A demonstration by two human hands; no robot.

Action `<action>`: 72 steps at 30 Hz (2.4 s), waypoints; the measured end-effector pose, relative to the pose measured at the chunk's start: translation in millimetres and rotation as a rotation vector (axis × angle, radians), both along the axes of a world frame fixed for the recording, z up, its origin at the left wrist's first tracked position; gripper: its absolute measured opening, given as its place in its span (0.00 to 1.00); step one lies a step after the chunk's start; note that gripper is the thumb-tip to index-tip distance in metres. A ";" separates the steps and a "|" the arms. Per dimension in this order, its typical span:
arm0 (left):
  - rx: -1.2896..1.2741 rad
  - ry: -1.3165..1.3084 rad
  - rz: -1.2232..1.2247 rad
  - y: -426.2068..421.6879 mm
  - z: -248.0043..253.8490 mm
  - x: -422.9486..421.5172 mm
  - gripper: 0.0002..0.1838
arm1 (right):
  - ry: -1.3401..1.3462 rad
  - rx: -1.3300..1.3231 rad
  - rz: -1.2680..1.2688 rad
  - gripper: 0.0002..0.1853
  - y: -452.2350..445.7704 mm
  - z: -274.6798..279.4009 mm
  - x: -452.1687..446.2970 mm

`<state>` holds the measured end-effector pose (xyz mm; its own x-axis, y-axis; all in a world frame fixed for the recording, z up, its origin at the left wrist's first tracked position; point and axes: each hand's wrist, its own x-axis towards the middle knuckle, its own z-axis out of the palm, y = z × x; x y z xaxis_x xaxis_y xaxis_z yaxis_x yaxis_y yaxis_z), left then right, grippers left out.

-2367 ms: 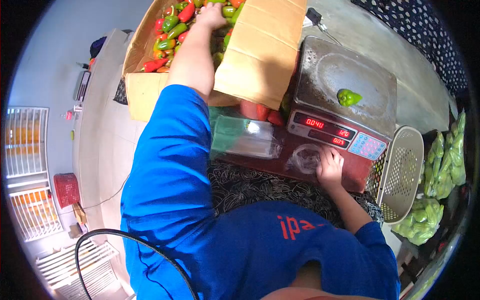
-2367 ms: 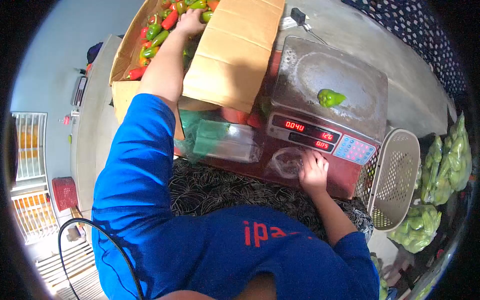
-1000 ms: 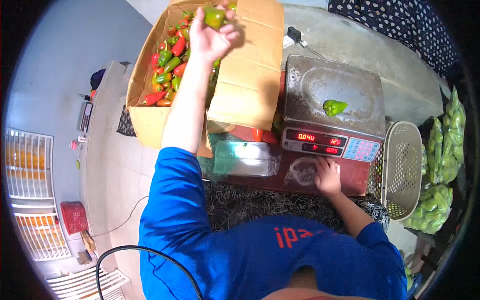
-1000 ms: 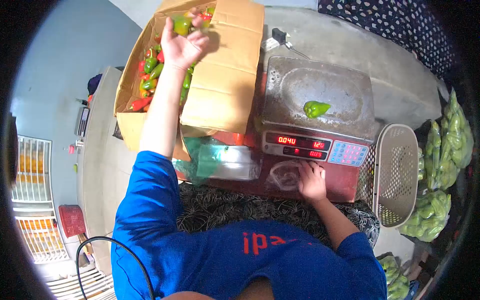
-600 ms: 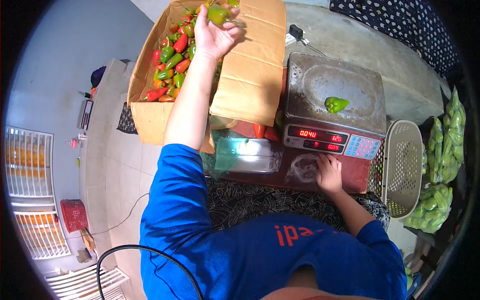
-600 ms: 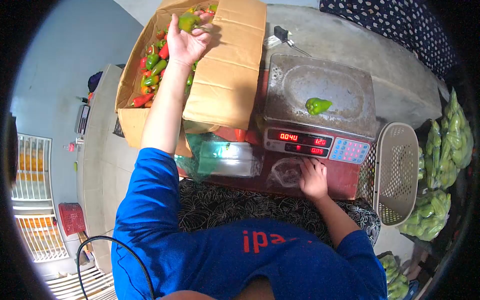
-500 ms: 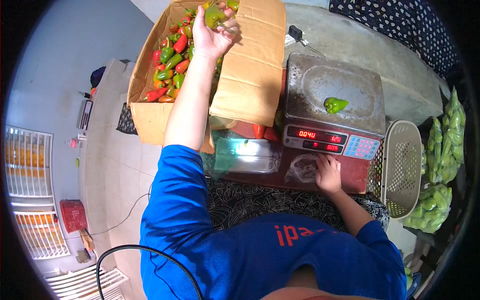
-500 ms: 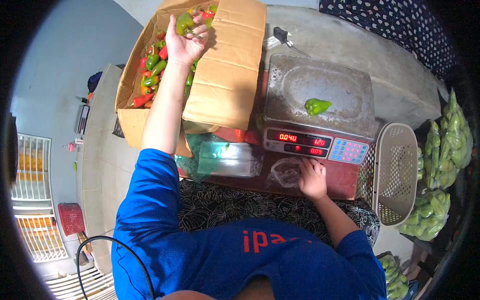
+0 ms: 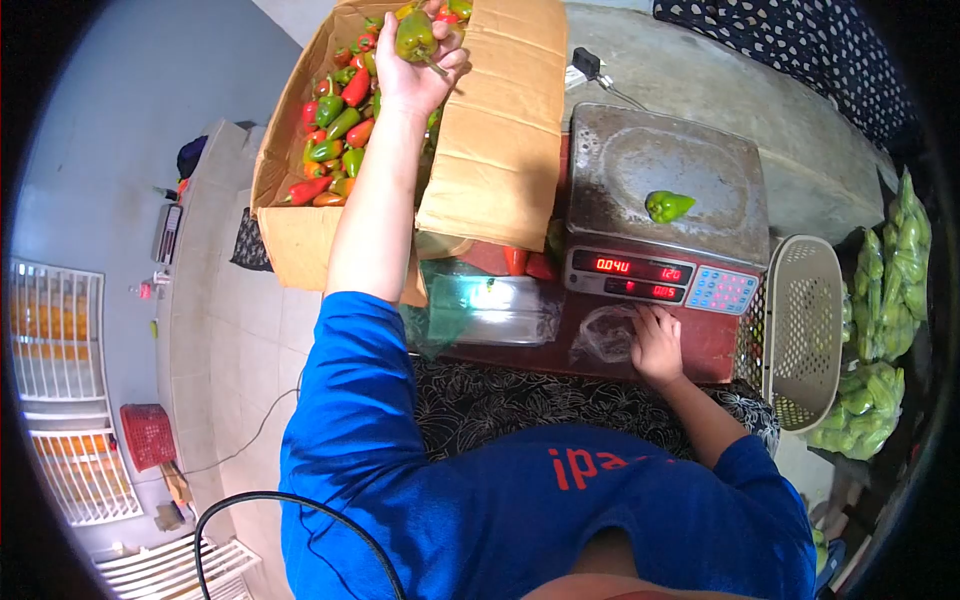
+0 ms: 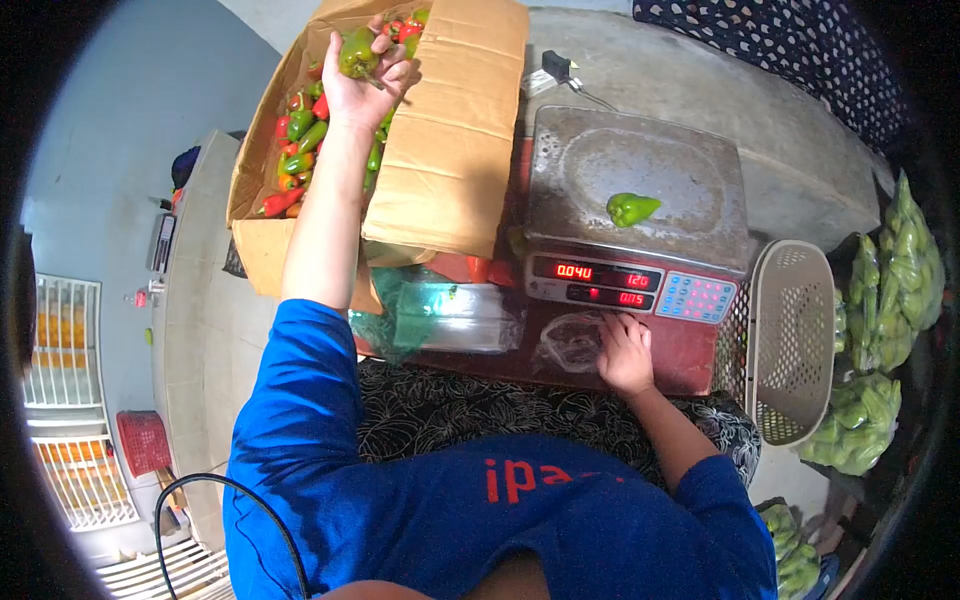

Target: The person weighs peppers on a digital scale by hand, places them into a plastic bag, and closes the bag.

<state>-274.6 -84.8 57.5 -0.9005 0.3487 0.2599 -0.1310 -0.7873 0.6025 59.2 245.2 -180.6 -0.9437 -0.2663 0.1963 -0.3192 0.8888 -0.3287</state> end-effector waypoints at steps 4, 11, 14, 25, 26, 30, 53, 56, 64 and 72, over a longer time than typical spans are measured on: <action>0.007 -0.017 -0.039 -1.6 -4.0 -5.6 0.30 | 0.008 -0.004 0.006 0.23 2.2 -2.7 1.1; -0.096 -0.042 0.099 -0.9 -4.9 -7.7 0.27 | 0.009 -0.013 0.007 0.22 0.5 2.8 0.2; -0.499 0.081 0.415 11.9 -9.0 -6.5 0.23 | 0.044 -0.012 -0.001 0.23 2.6 -7.9 1.9; -1.564 0.869 0.439 154.3 -33.0 76.6 0.23 | 0.003 0.034 0.003 0.24 2.5 -2.1 6.0; -1.488 0.882 0.440 167.7 -51.0 83.0 0.22 | -0.005 0.044 0.007 0.24 3.7 -0.5 3.1; -1.290 0.855 0.626 198.2 -126.8 88.2 0.15 | -0.029 0.024 0.005 0.26 4.3 -3.7 4.8; -2.205 0.583 0.809 -75.6 -24.4 218.8 0.29 | 0.022 0.061 0.033 0.25 -1.5 2.6 11.6; -2.312 0.790 0.876 -81.1 -39.3 228.7 0.29 | 0.002 0.056 0.017 0.26 -2.9 6.6 10.1; -2.204 0.763 0.880 -87.4 -38.6 242.5 0.27 | 0.059 0.045 0.018 0.24 -0.2 3.6 10.4; -2.200 0.549 0.299 -99.4 8.7 217.0 0.36 | 0.098 -0.015 0.025 0.25 3.0 4.7 12.6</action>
<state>-57.6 -184.2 66.2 -0.9639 0.2620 -0.0480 0.2474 0.9474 0.2028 71.8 248.2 -175.9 -0.9128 -0.2858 0.2916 -0.3724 0.8756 -0.3077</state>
